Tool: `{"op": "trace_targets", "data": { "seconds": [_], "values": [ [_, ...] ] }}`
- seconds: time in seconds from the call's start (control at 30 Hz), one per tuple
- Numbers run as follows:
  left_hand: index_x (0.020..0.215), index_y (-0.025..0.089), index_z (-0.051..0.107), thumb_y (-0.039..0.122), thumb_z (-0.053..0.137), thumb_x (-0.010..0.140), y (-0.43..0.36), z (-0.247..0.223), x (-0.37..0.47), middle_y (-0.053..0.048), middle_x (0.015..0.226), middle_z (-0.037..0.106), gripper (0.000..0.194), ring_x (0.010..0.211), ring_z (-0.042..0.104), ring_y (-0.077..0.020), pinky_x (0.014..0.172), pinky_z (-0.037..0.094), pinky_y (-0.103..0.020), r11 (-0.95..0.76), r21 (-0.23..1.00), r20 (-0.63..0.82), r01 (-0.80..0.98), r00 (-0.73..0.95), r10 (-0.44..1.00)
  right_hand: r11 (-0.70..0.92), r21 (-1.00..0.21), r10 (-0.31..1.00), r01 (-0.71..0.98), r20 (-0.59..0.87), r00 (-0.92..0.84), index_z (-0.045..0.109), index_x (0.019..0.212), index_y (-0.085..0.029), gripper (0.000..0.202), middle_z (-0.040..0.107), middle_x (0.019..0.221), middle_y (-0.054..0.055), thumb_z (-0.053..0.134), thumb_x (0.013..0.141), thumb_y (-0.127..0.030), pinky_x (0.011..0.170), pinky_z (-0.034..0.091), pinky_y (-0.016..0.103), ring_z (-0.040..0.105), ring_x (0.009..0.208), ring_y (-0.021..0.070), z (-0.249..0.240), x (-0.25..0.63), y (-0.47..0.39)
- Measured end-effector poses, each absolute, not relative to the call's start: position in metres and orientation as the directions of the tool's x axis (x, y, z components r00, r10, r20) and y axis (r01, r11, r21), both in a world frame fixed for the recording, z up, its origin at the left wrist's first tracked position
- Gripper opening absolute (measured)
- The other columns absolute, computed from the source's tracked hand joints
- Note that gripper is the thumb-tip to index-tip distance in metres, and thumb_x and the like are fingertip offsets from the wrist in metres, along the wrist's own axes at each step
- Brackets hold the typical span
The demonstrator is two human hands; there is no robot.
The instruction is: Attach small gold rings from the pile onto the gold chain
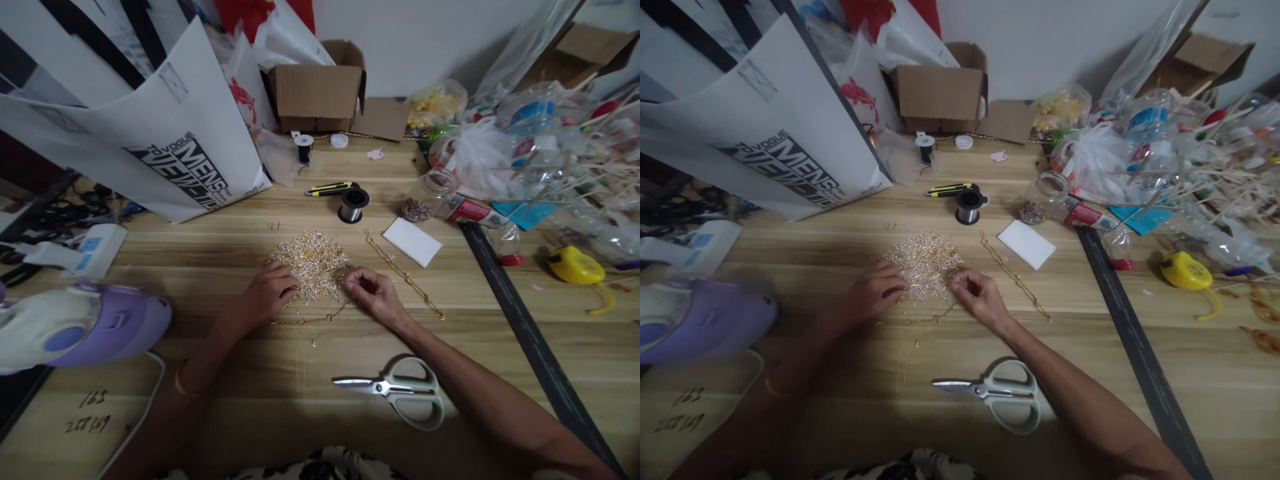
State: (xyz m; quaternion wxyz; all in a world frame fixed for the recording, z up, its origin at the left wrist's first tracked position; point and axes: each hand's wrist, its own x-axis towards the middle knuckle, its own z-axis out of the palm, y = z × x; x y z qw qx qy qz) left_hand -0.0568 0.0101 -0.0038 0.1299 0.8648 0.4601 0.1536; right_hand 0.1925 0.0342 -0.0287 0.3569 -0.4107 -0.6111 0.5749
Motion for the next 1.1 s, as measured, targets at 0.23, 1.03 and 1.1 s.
{"op": "trace_targets", "data": {
  "seconds": [0.23, 1.03, 1.1],
  "values": [
    [0.081, 0.016, 0.063, 0.019, 0.051, 0.085, 0.012, -0.01, -0.061, -0.004, 0.078, 0.066, 0.013, 0.078, 0.055, -0.0157, 0.076, 0.043, -0.029, -0.463, 0.52, 0.287, 0.718, 0.364, 0.886, 0.019, -0.995, 0.912, 0.097, -0.022, -0.409, 0.055, 0.074, -0.015, 0.022, 0.047, 0.062, -0.002, 0.06, 0.078, -0.035, 0.048, 0.03, 0.021, 0.039, 0.053, 0.0086, -0.029, 0.193, 0.034],
    [0.069, 0.016, 0.058, 0.017, 0.046, 0.086, 0.007, 0.002, -0.054, -0.003, 0.074, 0.058, 0.021, 0.077, 0.05, -0.0166, 0.078, 0.038, -0.032, -0.461, 0.37, 0.079, 0.806, 0.468, 0.88, 0.028, -0.995, 0.905, 0.1, -0.017, -0.424, 0.055, 0.075, -0.015, 0.02, 0.046, 0.062, -0.002, 0.06, 0.079, -0.034, 0.048, 0.031, 0.021, 0.039, 0.053, 0.0087, -0.032, 0.194, 0.034],
    [0.07, 0.016, 0.058, 0.017, 0.045, 0.087, 0.007, -0.001, -0.054, -0.004, 0.075, 0.059, 0.021, 0.078, 0.05, -0.0167, 0.08, 0.038, -0.032, -0.462, 0.368, 0.101, 0.807, 0.46, 0.882, 0.028, -0.994, 0.909, 0.105, -0.018, -0.417, 0.055, 0.075, -0.015, 0.02, 0.046, 0.062, -0.002, 0.06, 0.079, -0.034, 0.048, 0.032, 0.021, 0.04, 0.053, 0.0088, -0.031, 0.194, 0.034]
  ]
}}
